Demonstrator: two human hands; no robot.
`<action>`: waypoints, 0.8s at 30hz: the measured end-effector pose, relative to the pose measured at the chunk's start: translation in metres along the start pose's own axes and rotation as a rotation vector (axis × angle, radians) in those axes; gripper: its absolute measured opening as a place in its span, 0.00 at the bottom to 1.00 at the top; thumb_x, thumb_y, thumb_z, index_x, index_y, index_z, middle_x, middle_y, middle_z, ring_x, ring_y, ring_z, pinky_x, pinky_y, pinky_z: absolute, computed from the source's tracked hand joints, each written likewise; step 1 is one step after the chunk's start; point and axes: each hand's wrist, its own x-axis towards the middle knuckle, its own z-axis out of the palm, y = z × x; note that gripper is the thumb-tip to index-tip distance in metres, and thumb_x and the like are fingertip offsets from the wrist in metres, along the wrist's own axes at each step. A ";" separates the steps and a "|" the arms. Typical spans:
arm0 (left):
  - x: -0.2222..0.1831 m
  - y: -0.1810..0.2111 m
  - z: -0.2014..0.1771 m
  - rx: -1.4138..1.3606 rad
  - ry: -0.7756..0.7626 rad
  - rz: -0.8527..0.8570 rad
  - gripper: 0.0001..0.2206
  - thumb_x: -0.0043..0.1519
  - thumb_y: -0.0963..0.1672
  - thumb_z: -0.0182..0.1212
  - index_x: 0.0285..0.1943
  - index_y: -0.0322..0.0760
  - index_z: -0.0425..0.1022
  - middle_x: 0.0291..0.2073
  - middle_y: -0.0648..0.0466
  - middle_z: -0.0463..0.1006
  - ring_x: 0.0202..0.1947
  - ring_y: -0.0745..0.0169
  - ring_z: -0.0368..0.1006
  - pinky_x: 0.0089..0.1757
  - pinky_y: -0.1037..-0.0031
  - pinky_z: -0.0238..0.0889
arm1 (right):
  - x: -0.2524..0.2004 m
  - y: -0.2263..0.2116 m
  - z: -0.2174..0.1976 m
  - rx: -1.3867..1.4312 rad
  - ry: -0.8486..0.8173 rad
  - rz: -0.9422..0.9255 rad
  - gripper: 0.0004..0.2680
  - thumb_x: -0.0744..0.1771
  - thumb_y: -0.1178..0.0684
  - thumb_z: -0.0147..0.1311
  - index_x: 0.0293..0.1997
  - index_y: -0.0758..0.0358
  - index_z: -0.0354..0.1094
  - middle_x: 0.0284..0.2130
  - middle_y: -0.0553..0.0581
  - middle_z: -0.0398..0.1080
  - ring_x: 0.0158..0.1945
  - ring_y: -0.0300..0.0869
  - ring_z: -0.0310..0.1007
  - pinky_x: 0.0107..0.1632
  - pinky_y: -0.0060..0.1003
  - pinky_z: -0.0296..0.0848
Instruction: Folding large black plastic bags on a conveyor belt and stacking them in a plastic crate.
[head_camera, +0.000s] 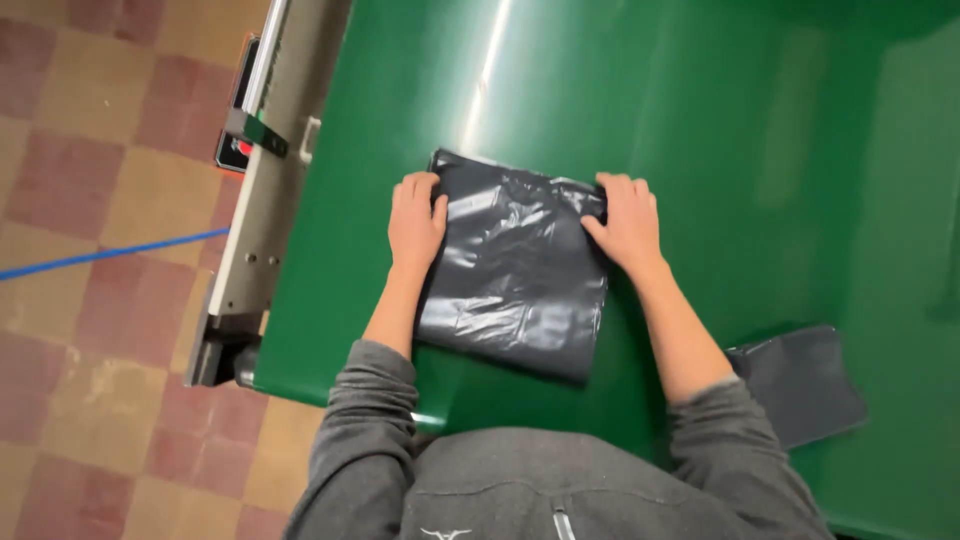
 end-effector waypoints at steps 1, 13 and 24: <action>-0.005 0.004 0.001 0.000 -0.010 -0.016 0.13 0.61 0.40 0.64 0.55 0.36 0.72 0.50 0.48 0.76 0.51 0.43 0.73 0.50 0.61 0.67 | 0.003 0.004 0.003 0.002 -0.018 0.004 0.21 0.60 0.49 0.66 0.57 0.63 0.68 0.54 0.62 0.68 0.56 0.57 0.64 0.56 0.51 0.63; 0.004 -0.014 0.021 -0.055 0.021 -0.124 0.09 0.65 0.39 0.59 0.53 0.37 0.71 0.49 0.47 0.71 0.50 0.45 0.70 0.48 0.58 0.66 | 0.043 0.031 0.029 -0.111 -0.383 0.129 0.23 0.58 0.42 0.68 0.53 0.63 0.68 0.43 0.67 0.73 0.51 0.61 0.70 0.54 0.53 0.68; -0.041 -0.046 0.003 -1.147 -0.696 -0.718 0.43 0.64 0.66 0.27 0.64 0.32 0.72 0.58 0.47 0.79 0.62 0.47 0.74 0.58 0.61 0.62 | -0.058 -0.107 -0.037 -0.139 0.144 -0.034 0.05 0.65 0.55 0.63 0.41 0.59 0.71 0.38 0.57 0.70 0.46 0.55 0.67 0.48 0.50 0.63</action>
